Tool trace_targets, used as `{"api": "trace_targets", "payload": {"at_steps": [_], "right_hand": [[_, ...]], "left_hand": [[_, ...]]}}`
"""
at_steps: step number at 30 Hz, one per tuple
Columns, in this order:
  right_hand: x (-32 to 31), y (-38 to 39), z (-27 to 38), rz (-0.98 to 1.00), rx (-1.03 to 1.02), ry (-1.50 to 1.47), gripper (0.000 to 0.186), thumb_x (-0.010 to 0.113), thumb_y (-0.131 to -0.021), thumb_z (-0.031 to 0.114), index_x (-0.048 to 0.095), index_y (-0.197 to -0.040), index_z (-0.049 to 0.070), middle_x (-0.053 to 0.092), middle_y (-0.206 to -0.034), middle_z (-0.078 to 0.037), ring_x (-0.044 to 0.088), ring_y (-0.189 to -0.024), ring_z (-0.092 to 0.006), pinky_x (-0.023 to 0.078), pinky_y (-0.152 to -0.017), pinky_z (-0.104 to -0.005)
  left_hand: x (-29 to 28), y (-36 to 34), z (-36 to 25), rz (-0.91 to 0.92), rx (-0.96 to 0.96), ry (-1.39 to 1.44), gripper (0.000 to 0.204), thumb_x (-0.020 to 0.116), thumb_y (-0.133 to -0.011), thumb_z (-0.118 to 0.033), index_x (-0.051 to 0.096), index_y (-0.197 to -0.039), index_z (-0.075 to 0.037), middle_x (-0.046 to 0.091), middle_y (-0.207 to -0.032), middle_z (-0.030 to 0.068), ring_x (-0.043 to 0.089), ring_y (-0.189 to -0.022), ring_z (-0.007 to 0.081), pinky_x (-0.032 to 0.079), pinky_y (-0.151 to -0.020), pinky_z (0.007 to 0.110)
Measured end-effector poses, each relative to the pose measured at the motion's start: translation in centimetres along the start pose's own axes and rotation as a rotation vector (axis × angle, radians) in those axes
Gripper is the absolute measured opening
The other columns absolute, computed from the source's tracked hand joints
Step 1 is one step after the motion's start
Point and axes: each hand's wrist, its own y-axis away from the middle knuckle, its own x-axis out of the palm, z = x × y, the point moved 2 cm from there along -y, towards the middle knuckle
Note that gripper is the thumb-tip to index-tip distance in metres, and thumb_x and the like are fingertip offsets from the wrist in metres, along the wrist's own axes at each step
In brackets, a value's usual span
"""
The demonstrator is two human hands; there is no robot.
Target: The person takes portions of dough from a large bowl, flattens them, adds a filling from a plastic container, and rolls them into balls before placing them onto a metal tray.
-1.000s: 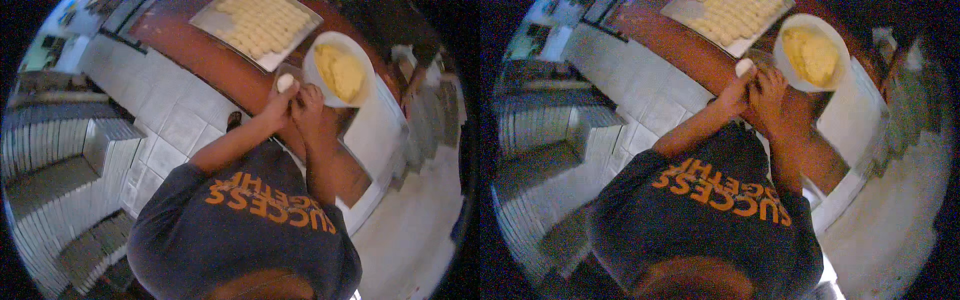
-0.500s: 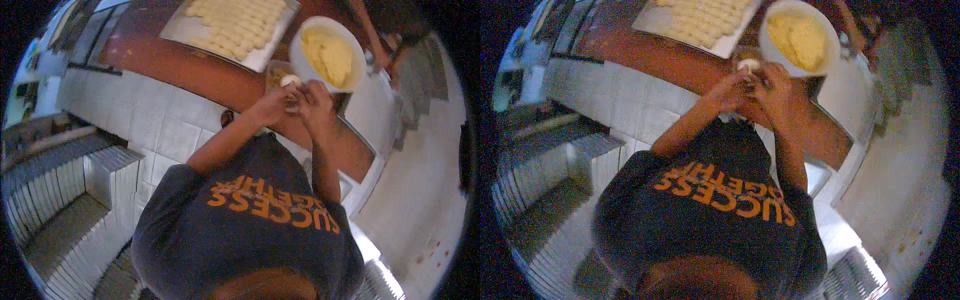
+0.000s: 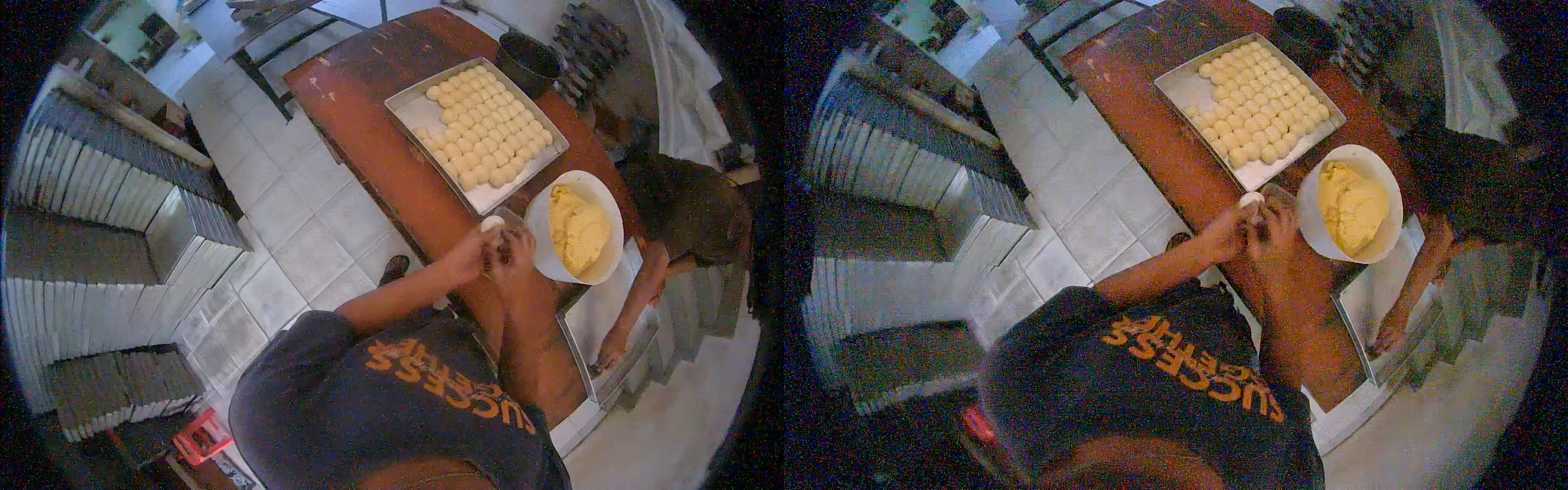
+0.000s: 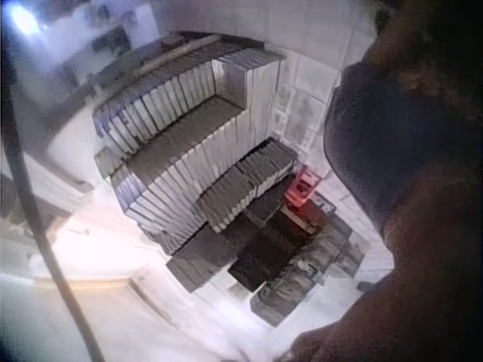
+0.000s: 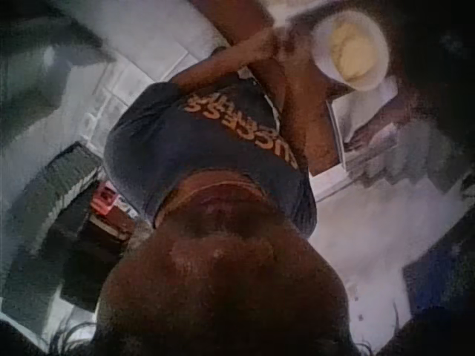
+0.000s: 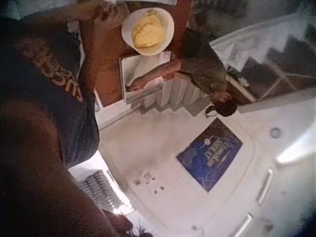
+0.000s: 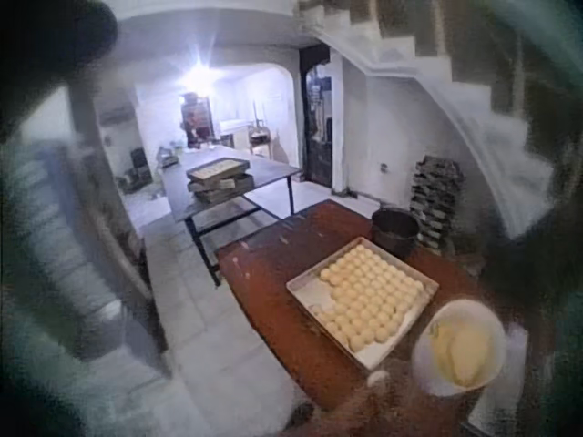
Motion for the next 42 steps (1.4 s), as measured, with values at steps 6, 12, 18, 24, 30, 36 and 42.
{"api": "trace_targets", "payload": {"at_steps": [6, 12, 18, 24, 30, 36, 42], "right_hand": [[-2.9, 6.0, -3.1, 0.082, 0.079, -0.088, 0.025, 0.061, -0.067, 0.012, 0.056, -0.091, 0.003, 0.054, -0.094, -0.015, 0.048, -0.092, -0.0347, 0.034, -0.088, -0.0473], [-10.4, 5.6, 0.4, 0.341, 0.207, 0.002, 0.033, 0.062, -0.066, 0.018, 0.056, -0.094, 0.000, 0.056, -0.088, -0.017, 0.051, -0.090, -0.0340, 0.039, -0.085, -0.0440], [-11.6, 8.9, -2.0, 0.094, -0.097, 0.051, 0.021, 0.063, -0.066, 0.011, 0.057, -0.084, 0.002, 0.057, -0.081, -0.013, 0.053, -0.082, -0.0295, 0.043, -0.074, -0.0370], [-12.4, 8.5, -3.3, 0.167, 0.186, -0.020, 0.017, 0.064, -0.064, 0.005, 0.058, -0.080, 0.004, 0.056, -0.082, -0.011, 0.052, -0.082, -0.0293, 0.044, -0.073, -0.0372], [-11.5, 6.2, -1.4, 0.227, -0.053, 0.081, 0.023, 0.060, -0.068, 0.013, 0.058, -0.087, 0.000, 0.055, -0.090, -0.018, 0.052, -0.087, -0.0319, 0.043, -0.078, -0.0402], [-5.8, 4.6, -2.5, 0.082, 0.103, -0.110, 0.022, 0.060, -0.067, 0.010, 0.057, -0.087, 0.001, 0.053, -0.088, -0.016, 0.050, -0.088, -0.0316, 0.042, -0.078, -0.0408], [-3.1, -0.4, -0.4, -0.166, 0.129, -0.209, 0.023, 0.062, -0.061, 0.001, 0.057, -0.084, 0.004, 0.052, -0.082, -0.014, 0.051, -0.083, -0.0299, 0.042, -0.076, -0.0362]], "left_hand": [[1.2, 1.6, 6.8, -0.130, 0.288, -0.104, 0.026, 0.058, -0.080, -0.017, 0.049, -0.103, -0.010, 0.054, -0.091, 0.0011, 0.052, -0.081, 0.0144, 0.045, -0.068, 0.028], [1.2, 3.7, 12.5, -0.313, 0.312, -0.265, 0.015, 0.061, -0.077, -0.011, 0.054, -0.091, -0.008, 0.057, -0.084, 0.0012, 0.054, -0.074, 0.0109, 0.045, -0.064, 0.027], [2.6, 3.7, 13.8, -0.105, 0.211, -0.122, 0.018, 0.059, -0.080, -0.011, 0.050, -0.094, -0.006, 0.055, -0.083, 0.0017, 0.055, -0.075, 0.0125, 0.047, -0.065, 0.027], [3.9, 3.1, 14.9, -0.148, 0.241, -0.237, 0.016, 0.057, -0.082, -0.016, 0.051, -0.093, -0.005, 0.054, -0.083, 0.0024, 0.054, -0.076, 0.0137, 0.047, -0.063, 0.028], [2.5, 1.4, 12.6, -0.300, 0.268, -0.063, 0.022, 0.059, -0.081, -0.017, 0.053, -0.096, -0.003, 0.055, -0.090, 0.0048, 0.054, -0.079, 0.0154, 0.047, -0.064, 0.028], [2.9, 0.7, 8.6, -0.218, 0.456, -0.236, 0.025, 0.058, -0.081, -0.013, 0.050, -0.103, -0.004, 0.056, -0.094, 0.0049, 0.054, -0.084, 0.0152, 0.048, -0.066, 0.028], [2.3, 0.1, 3.4, -0.220, 0.317, -0.320, 0.023, 0.055, -0.083, -0.014, 0.051, -0.103, -0.005, 0.058, -0.095, 0.0061, 0.056, -0.086, 0.0187, 0.048, -0.074, 0.030]]}}
